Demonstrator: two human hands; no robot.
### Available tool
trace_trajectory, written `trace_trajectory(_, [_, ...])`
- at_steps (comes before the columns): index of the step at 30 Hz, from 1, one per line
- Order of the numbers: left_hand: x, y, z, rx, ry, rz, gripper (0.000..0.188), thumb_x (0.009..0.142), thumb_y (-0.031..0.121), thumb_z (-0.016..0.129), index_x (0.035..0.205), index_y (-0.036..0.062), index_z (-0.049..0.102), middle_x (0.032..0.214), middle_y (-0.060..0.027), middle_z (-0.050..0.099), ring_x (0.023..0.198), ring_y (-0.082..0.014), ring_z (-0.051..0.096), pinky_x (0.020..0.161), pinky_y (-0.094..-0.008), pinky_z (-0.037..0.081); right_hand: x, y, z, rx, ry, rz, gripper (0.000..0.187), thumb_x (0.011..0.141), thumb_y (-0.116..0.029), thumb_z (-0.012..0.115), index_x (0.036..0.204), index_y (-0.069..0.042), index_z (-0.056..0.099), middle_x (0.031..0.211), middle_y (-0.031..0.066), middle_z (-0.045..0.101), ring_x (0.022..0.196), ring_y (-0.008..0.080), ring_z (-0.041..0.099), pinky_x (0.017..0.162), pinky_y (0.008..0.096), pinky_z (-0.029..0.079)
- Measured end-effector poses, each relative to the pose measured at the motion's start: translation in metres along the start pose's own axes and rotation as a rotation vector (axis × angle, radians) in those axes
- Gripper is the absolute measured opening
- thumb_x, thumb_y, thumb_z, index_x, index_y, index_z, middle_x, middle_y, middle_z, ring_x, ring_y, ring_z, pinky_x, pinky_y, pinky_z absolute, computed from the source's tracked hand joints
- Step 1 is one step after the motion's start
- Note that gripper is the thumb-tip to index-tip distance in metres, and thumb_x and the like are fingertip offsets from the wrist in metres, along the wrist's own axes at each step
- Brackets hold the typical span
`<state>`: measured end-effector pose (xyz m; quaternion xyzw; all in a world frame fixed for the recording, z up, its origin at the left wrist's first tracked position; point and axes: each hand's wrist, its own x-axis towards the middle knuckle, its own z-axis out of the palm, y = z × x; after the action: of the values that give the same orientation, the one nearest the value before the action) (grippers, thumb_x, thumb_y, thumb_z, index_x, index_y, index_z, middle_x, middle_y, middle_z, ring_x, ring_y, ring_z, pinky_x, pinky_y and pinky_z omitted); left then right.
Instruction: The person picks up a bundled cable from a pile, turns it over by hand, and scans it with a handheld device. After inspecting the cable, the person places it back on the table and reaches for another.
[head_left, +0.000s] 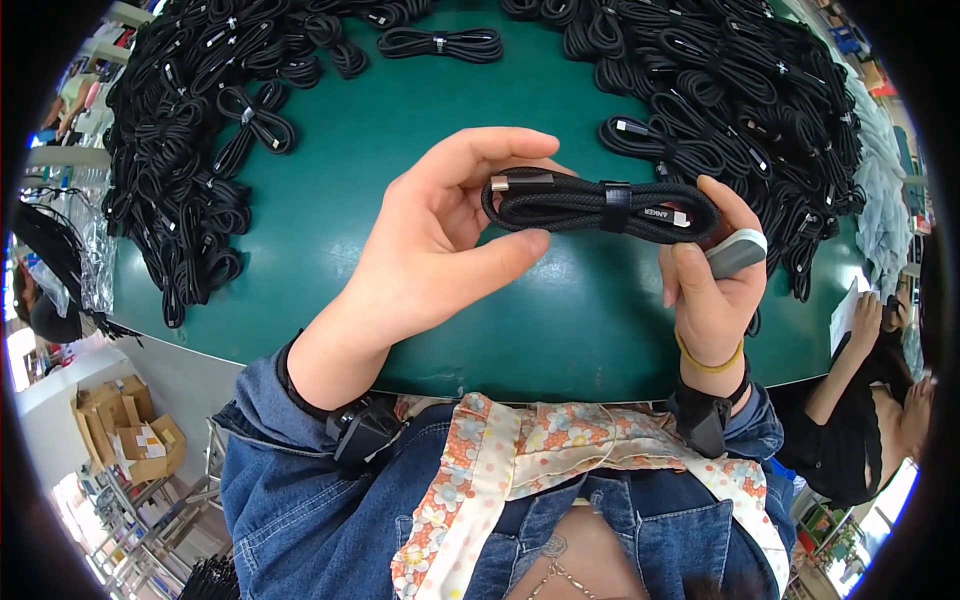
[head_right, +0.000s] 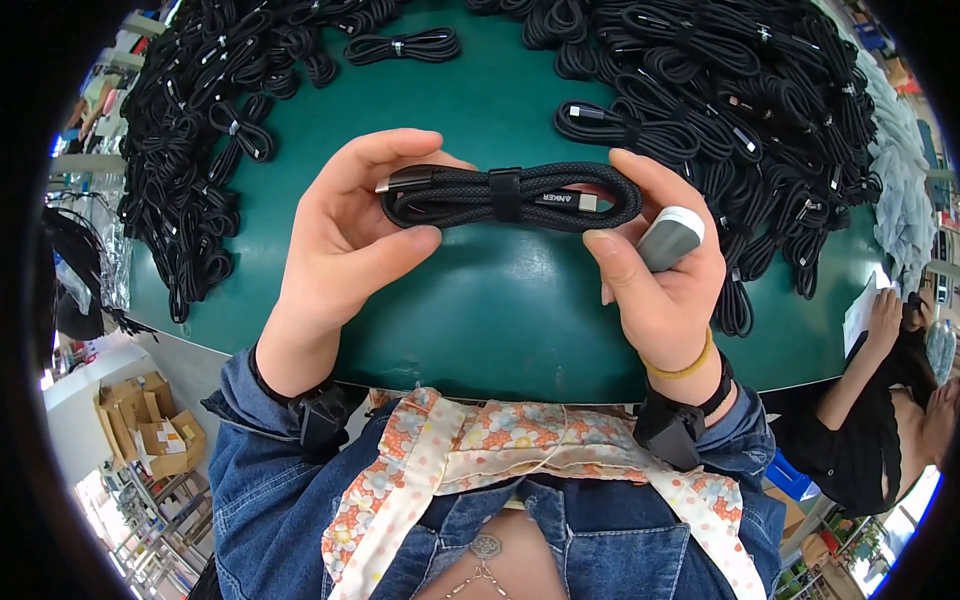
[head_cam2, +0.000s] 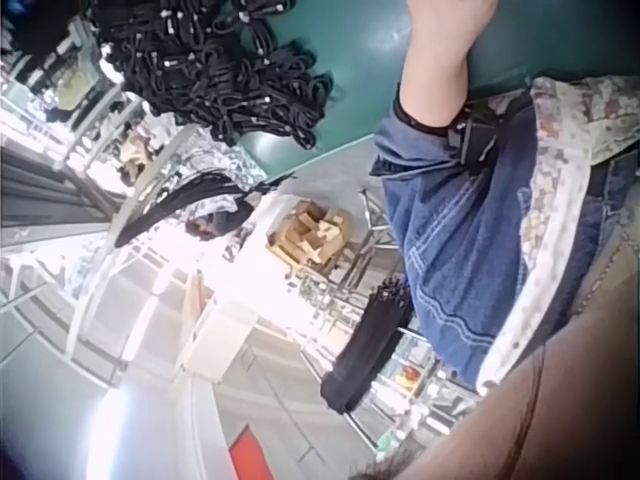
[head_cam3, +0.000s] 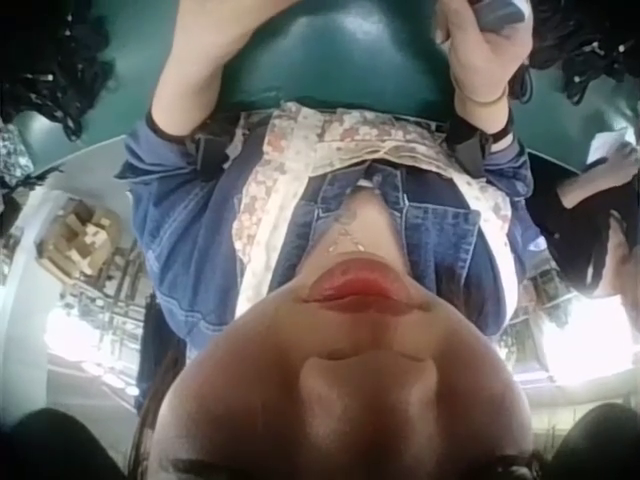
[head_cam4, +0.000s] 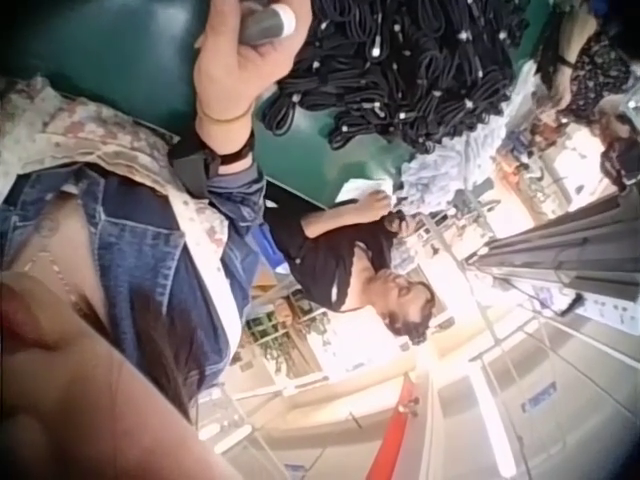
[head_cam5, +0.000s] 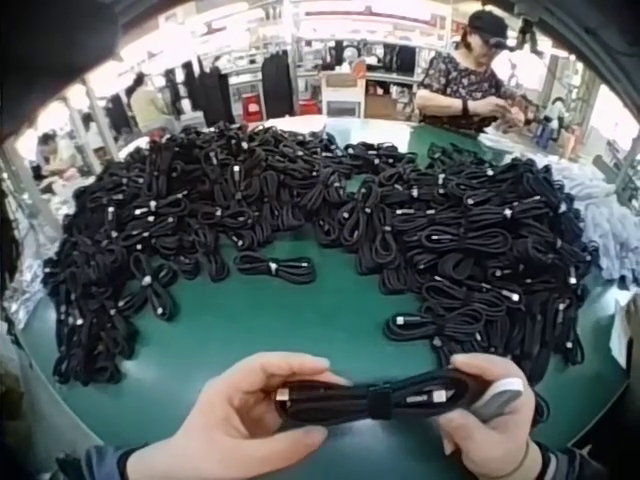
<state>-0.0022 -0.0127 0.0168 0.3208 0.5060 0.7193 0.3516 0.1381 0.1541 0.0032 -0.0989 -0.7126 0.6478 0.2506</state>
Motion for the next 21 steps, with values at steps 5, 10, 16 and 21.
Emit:
trace_trajectory(5, [0.001, 0.000, 0.000, 0.038, 0.004, 0.002, 0.048, 0.068, -0.007, 0.050, 0.114, -0.0022, 0.038, 0.103, -0.0157, 0.051, 0.096, -0.0191, 0.051, 0.084, -0.0286, 0.039, 0.001, -0.002, 0.002, 0.018, 0.016, -0.014, 0.039, 0.076, -0.003, 0.048, 0.113, 0.006, 0.039, 0.086, 0.0119, 0.054, 0.042, 0.0055, 0.038, 0.039, 0.0181, 0.030])
trace_trajectory(10, [0.003, 0.003, -0.013, 0.114, -0.038, -0.051, 0.040, 0.072, 0.000, 0.053, 0.111, -0.0017, 0.042, 0.100, -0.0128, 0.053, 0.092, -0.0164, 0.051, 0.077, -0.0257, 0.040, 0.007, -0.014, -0.002, -0.023, -0.162, 0.426, 0.027, 0.075, -0.003, 0.051, 0.100, 0.006, 0.050, 0.071, 0.0080, 0.056, 0.045, 0.0049, 0.040, 0.039, 0.0185, 0.031])
trace_trajectory(16, [0.019, 0.007, -0.087, 1.297, 0.537, 0.187, 0.033, 0.073, 0.025, 0.061, 0.098, 0.0044, 0.054, 0.091, -0.0086, 0.054, 0.080, -0.0237, 0.053, 0.074, -0.0326, 0.043, 0.010, -0.001, 0.001, -0.175, -0.674, 0.237, 0.019, 0.075, -0.004, 0.051, 0.092, 0.004, 0.054, 0.063, 0.0037, 0.055, 0.050, 0.0028, 0.041, 0.041, 0.0179, 0.032])
trace_trajectory(21, [0.004, 0.012, -0.124, 1.685, 0.915, -0.051, 0.053, 0.069, 0.042, 0.062, 0.106, 0.0072, 0.048, 0.104, -0.0147, 0.042, 0.089, -0.0329, 0.049, 0.075, -0.0409, 0.041, 0.009, -0.010, -0.016, 0.293, -0.095, 0.413, 0.028, 0.083, -0.015, 0.042, 0.104, 0.002, 0.050, 0.084, 0.0094, 0.058, 0.045, 0.0028, 0.037, 0.044, 0.0185, 0.032])
